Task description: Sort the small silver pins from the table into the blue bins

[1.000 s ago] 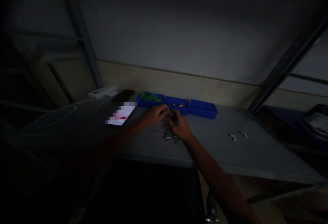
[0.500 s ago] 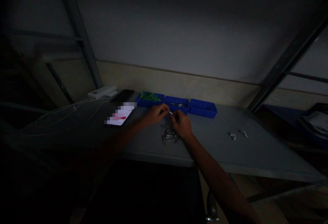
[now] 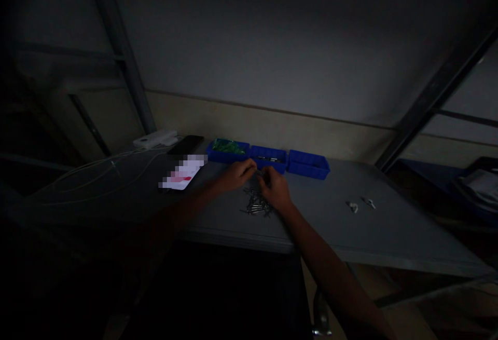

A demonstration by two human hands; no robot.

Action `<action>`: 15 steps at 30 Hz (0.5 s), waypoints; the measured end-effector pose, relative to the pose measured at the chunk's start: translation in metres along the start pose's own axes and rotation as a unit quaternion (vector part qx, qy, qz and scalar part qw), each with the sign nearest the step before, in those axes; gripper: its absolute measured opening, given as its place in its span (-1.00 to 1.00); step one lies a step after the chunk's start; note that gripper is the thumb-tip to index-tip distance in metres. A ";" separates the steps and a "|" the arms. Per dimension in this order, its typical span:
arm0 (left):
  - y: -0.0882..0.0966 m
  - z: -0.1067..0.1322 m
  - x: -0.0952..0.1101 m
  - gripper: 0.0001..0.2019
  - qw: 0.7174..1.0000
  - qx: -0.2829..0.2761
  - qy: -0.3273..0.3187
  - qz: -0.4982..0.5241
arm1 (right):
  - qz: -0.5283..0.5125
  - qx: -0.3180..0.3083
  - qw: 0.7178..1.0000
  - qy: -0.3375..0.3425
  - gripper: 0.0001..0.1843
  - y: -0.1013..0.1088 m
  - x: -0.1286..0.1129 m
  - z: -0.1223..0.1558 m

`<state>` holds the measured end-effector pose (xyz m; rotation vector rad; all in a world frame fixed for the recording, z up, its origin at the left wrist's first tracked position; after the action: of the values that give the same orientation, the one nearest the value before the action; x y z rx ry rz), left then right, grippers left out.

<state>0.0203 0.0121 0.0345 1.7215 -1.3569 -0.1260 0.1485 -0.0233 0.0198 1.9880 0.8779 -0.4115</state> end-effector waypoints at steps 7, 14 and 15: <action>-0.001 0.000 -0.001 -0.82 1.000 -0.005 0.010 -0.001 | 0.009 0.019 1.000 -0.002 -0.79 0.002 -0.001 0.000; -0.002 0.001 -0.002 -0.83 1.000 -0.010 -0.004 0.011 | 0.037 0.036 0.999 0.000 -0.73 0.003 0.000 0.000; -0.003 0.001 -0.002 -0.82 1.000 -0.011 -0.007 0.011 | 0.038 0.035 0.999 -0.004 -0.72 0.003 0.001 0.000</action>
<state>0.0208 0.0132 0.0313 1.6889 -1.3798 -0.1409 0.1514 -0.0237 0.0215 2.0755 0.7901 -0.4107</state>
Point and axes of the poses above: each hand's wrist, its own z-axis away from the middle knuckle, its own y-axis out of the back of the hand, x = y × z, the point moved 5 cm from there along -z, towards the middle knuckle, and after that the axes turned 6 degrees about -y, right-handed, at the moved point
